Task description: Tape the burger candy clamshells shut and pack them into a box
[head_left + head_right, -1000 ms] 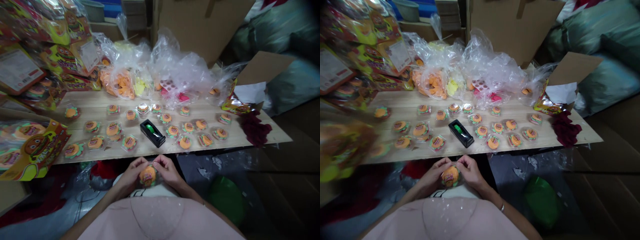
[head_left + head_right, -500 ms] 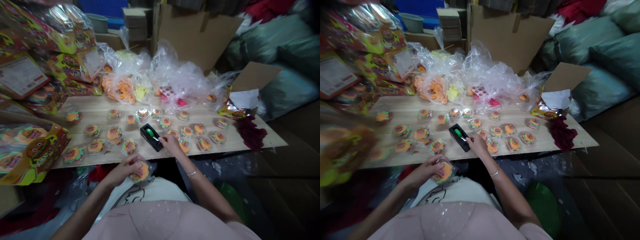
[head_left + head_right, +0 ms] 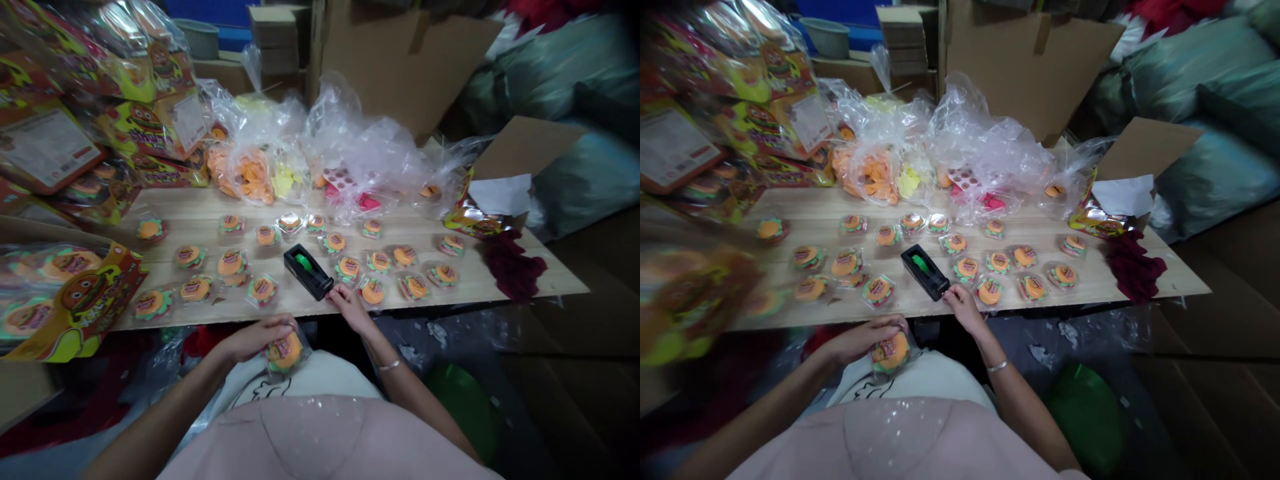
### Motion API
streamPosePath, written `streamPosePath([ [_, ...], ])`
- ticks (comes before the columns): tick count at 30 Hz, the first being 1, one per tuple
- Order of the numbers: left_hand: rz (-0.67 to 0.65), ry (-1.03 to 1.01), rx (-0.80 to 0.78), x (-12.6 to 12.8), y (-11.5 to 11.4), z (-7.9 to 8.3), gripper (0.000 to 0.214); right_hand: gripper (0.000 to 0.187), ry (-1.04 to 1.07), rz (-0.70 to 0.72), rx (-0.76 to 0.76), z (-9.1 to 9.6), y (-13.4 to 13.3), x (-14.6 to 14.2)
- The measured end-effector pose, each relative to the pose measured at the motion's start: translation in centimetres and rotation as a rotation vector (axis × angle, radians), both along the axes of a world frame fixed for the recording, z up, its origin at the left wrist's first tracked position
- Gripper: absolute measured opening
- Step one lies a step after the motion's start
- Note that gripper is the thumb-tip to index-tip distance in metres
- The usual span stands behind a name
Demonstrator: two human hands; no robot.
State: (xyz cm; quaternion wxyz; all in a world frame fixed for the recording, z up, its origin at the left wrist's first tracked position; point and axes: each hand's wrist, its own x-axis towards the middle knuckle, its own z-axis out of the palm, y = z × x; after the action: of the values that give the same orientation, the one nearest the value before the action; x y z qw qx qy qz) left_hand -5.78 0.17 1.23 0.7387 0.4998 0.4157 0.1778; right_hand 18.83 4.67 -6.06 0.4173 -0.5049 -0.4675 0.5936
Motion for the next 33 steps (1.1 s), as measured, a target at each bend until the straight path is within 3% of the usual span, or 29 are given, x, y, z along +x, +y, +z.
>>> streamPosePath([
  [3, -0.023, -0.039, 0.005, 0.3, 0.4, 0.2, 0.024, 0.033, -0.076, 0.109, 0.065, 0.9, -1.1, 0.0],
  [7, -0.072, -0.062, 0.006, 0.8, 0.6, 0.5, 0.025, 0.033, 0.103, 0.511, -0.021, 4.0, -2.9, -0.2],
  [11, -0.054, -0.075, -0.019, 1.1, 0.5, 0.2, 0.029, 0.031, 0.007, 0.780, 0.067, 5.6, -3.2, -1.4],
  [15, -0.030, -0.036, -0.005, 1.0, 0.2, 0.1, 0.026, 0.023, -0.257, 0.717, 0.226, 5.8, -3.2, -2.2],
  [20, -0.004, -0.007, 0.046, 0.8, -0.1, 0.6, 0.023, 0.011, -0.454, 0.361, 0.268, 7.1, -4.6, -1.9],
  [24, 0.014, -0.006, 0.020, 1.0, -0.1, 1.4, 0.022, 0.014, -0.369, 0.353, 0.170, 7.4, -5.7, -2.5],
  [29, 0.043, 0.020, 0.047, 1.1, -0.5, 1.5, 0.020, 0.023, -0.118, 0.408, -0.127, 6.0, -5.8, -4.0],
  [33, 0.251, -0.068, -0.053, 1.7, -1.2, 0.6, 0.028, 0.035, 0.028, 0.404, -0.197, 5.1, -5.0, -4.6],
])
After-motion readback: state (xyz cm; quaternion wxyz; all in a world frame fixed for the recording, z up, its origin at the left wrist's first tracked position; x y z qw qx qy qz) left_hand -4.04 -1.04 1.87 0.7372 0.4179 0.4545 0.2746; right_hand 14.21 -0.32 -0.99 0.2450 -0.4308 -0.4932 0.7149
